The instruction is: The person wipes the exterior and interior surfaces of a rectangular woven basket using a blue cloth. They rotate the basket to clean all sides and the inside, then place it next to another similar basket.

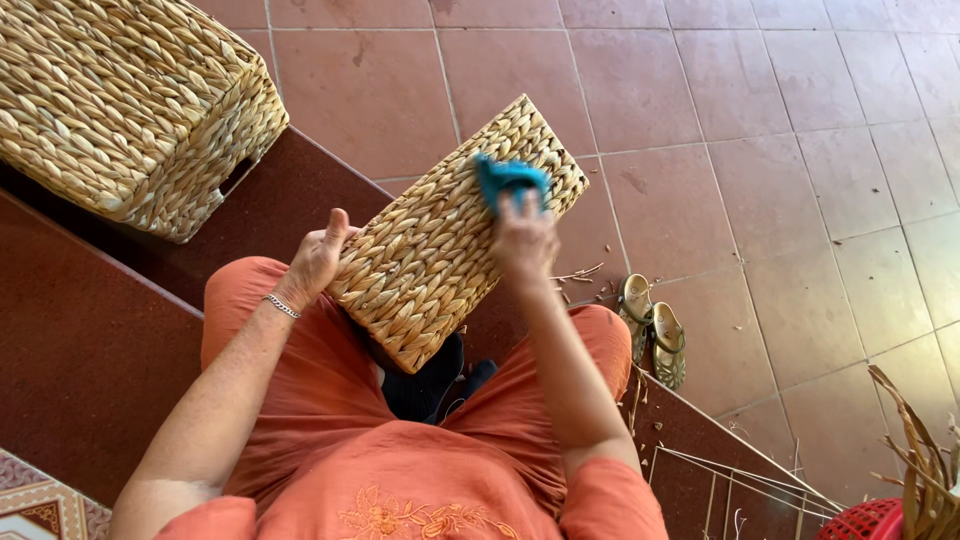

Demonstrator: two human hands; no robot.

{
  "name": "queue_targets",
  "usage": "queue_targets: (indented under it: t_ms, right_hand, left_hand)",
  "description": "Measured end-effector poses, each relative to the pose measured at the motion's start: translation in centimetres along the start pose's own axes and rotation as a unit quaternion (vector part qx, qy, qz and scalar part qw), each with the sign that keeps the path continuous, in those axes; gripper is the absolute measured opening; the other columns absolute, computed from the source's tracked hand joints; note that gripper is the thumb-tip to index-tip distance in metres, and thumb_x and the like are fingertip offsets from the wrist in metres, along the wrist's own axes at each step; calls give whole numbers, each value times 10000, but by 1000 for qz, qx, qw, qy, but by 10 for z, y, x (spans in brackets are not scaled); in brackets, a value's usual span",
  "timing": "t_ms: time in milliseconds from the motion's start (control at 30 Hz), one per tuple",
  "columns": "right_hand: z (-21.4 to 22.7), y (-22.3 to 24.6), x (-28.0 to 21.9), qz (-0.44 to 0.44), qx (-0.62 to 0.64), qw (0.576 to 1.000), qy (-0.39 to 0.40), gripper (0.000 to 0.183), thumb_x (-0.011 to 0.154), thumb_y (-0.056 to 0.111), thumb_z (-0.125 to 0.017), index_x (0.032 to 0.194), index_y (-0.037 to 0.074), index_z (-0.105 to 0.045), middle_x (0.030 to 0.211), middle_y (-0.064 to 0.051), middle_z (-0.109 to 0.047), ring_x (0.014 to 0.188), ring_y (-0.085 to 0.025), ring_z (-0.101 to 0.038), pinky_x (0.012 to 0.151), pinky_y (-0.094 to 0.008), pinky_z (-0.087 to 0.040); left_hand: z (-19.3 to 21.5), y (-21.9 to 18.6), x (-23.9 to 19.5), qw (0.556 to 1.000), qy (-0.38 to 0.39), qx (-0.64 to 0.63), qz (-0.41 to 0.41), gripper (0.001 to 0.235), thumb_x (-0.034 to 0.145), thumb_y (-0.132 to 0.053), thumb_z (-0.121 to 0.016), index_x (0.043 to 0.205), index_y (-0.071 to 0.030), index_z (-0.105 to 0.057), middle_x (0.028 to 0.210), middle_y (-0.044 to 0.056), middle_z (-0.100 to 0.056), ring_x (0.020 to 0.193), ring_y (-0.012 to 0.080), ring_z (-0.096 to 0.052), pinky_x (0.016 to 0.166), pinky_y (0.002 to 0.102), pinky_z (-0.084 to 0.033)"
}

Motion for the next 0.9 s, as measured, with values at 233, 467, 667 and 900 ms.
queue_targets:
  t_ms: [233,467,667,900]
  right_hand:
    - [24,144,-141,302,92,946,-72,610,846,32,-716,1429,132,-568,1418,-227,-486,992,-358,-584,616,-396,-606]
    - [-4,82,-52,276,22,955,-109,563,906,-29,-687,1368,287,-627,1423,-138,-564,952,-268,-600,599,-282,-589]
    - [0,-41,69,-19,3,995,-95,517,966,142,-600,1467,265,-562,1481,-157,-517,1167,-436,-548,945,-527,-533]
    - [8,52,-1,82,107,991,-22,658,905,275,-735,1500,171,-474,1410,-279,-477,1195,-464,-485,930,-570,-494]
  left_hand:
    - [-3,-7,0,970,97,-222,12,1166,816,-910,-208,1322,48,-639,1222,156,-727,1138,196,-670,1024,333,-513]
    - [-4,-8,-6,999,31,-25,-34,1160,788,-920,-177,1252,6,-697,1021,159,-750,1066,194,-695,952,349,-558]
    - [-9,-14,-8,998,-2,-2,-68,1129,851,-914,-201,1176,35,-720,1003,168,-747,1064,201,-668,976,367,-518]
    - [-3,-18,-10,998,-7,-37,-41,1095,876,-861,-145,1189,5,-739,1039,130,-759,1051,143,-676,991,304,-504]
Point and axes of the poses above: each hand's wrist, its own x-axis towards the middle knuckle, its own z-axis out of the back of the hand, y = z × x, the point moved 5 cm from there along x, towards the middle knuckle
